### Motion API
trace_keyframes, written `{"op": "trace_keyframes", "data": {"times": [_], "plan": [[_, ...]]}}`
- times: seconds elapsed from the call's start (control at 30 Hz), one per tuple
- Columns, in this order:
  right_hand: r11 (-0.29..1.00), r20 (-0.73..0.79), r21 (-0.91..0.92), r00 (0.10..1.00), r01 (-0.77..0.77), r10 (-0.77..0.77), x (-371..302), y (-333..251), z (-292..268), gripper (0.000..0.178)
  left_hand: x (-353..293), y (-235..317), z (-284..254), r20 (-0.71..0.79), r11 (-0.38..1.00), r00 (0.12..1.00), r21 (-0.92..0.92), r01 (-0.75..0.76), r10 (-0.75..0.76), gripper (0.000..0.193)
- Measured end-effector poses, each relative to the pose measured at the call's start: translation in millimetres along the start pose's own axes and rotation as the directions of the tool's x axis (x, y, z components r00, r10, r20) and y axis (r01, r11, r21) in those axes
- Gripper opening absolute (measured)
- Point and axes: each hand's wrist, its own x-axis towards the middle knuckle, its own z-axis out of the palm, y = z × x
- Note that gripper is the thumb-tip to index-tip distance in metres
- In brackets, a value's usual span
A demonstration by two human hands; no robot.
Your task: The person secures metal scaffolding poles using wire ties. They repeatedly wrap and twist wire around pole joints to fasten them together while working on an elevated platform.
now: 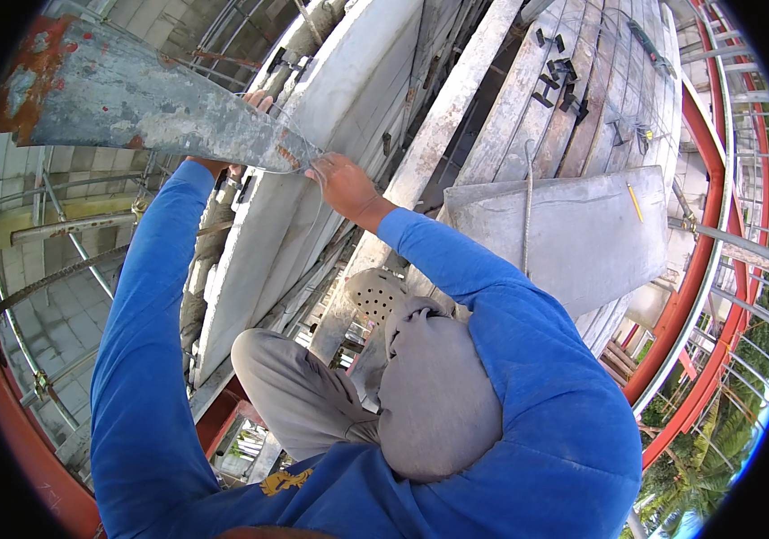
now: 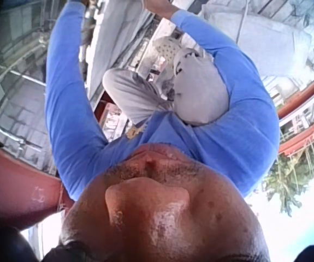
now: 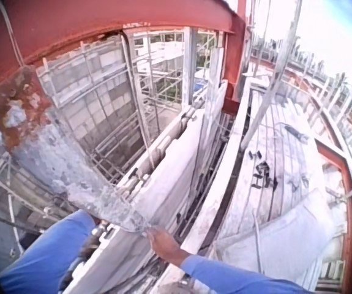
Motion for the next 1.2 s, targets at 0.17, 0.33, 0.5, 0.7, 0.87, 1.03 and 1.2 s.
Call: {"op": "trace_keyframes", "data": {"times": [0.17, 0.33, 0.5, 0.7, 0.87, 1.03, 1.2], "plan": [[0.994, -0.035, 0.098, 0.998, -0.045, 0.049, 1.7, -3.0, -4.1, 0.019, -2.6, 18.2, -32.3, 0.084, 0.889, 0.995, 0.457, 0.013, -0.057, 0.078], [0.96, 0.022, 0.179, 0.976, -0.216, 0.216, 0.1, 3.9, 7.8, 0.027, -14.2, 13.5, -21.1, 0.061, 0.899, 0.997, 0.436, 0.023, -0.055, 0.078], [-0.068, 0.606, 0.709, 0.556, -0.702, 0.569, 8.6, 18.6, 23.0, 0.04, -11.0, 8.0, -19.3, 0.009, 0.923, 0.999, 0.383, 0.04, -0.047, 0.077], [0.001, 0.594, 0.678, 0.548, -0.735, 0.589, 9.2, 6.6, 2.9, 0.035, -0.9, 8.2, -20.2, 0.007, 0.937, 0.999, 0.347, 0.044, -0.05, 0.077], [0.982, 0.126, 0.101, 0.981, -0.159, 0.145, -8.2, -21.9, -30.5, 0.024, 3.8, 4.2, -20.8, 0.007, 0.941, 0.998, 0.332, 0.059, -0.065, 0.077], [0.923, 0.076, -0.224, 0.949, 0.314, -0.305, 2.7, -1.9, -28.9, 0.045, 4.8, 7.5, -22.7, 0.004, 0.945, 0.998, 0.324, 0.056, -0.061, 0.077], [0.895, 0.174, -0.294, 0.94, 0.335, -0.295, -5.1, 9.1, -12.4, 0.063, 0.4, 10.7, -25.9, 0.014, 0.951, 0.998, 0.305, 0.055, -0.062, 0.077]]}}
